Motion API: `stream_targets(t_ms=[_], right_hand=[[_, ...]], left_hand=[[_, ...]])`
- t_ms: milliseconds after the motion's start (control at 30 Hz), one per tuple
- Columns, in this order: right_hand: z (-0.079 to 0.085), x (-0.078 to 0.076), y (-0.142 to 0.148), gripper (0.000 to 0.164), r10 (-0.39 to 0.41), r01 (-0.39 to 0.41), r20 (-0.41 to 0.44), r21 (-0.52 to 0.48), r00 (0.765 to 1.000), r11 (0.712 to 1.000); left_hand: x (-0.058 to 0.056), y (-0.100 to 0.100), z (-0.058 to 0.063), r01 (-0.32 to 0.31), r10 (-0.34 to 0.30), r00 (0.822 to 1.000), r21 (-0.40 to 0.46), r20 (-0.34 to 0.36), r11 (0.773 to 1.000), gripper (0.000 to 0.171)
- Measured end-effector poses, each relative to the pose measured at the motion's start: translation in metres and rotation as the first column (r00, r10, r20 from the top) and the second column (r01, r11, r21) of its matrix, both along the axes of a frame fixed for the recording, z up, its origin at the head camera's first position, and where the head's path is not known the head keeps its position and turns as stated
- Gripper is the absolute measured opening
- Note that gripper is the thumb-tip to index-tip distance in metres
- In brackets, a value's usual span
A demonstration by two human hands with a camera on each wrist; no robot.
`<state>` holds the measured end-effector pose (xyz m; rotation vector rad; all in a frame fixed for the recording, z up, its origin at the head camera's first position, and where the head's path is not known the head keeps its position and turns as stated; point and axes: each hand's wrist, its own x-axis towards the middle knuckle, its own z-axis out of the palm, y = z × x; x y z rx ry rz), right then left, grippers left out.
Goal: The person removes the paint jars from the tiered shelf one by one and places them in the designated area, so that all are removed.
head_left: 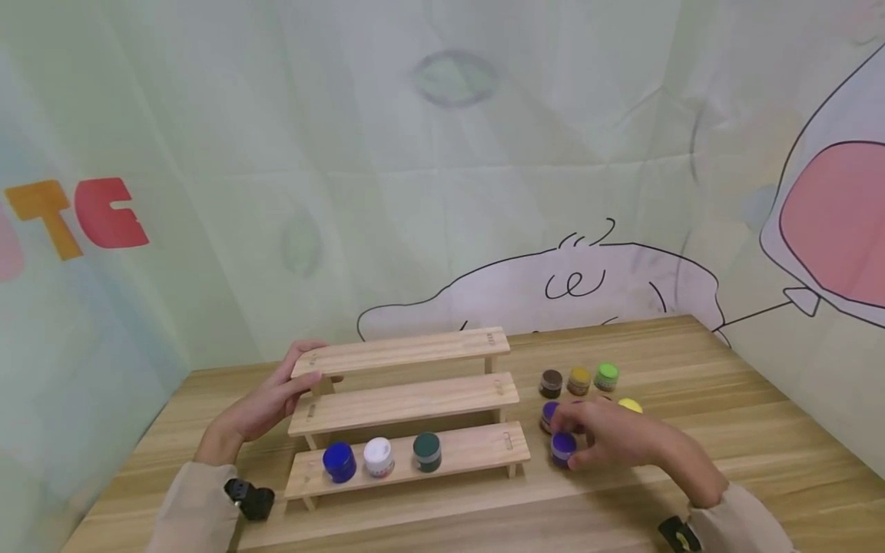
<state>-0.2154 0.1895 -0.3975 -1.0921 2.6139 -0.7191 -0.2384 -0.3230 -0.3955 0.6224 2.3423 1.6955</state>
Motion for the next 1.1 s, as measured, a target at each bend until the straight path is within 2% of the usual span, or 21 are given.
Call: stream_targets(t_ms=[267, 600, 800, 1100], right_hand=[[0.000, -0.001, -0.001, 0.033, -0.015, 0.015, 0.010, 0.021, 1.000, 1.000], [0.003, -0.001, -0.003, 0.031, 0.001, 0.000, 0.043, -0.028, 0.999, 1.000], [0.009, 0.000, -0.009, 0.026, 0.029, -0.028, 0.029, -0.051, 0.999, 0.998], [0.023, 0.006, -0.032, 0.027, 0.048, -0.049, -0.021, -0.034, 0.999, 0.998]], left_hand=[[0.001, -0.001, 0.001, -0.003, 0.003, 1.000, -0.009, -0.009, 1.000, 0.044], [0.001, 0.000, 0.001, 0.007, -0.006, 1.000, 0.003, -0.007, 1.000, 0.044], [0.001, 0.001, 0.000, 0.003, -0.004, 1.000, -0.004, -0.012, 1.000, 0.044], [0.000, 0.000, -0.001, 0.010, -0.011, 1.000, 0.000, -0.019, 1.000, 0.044]])
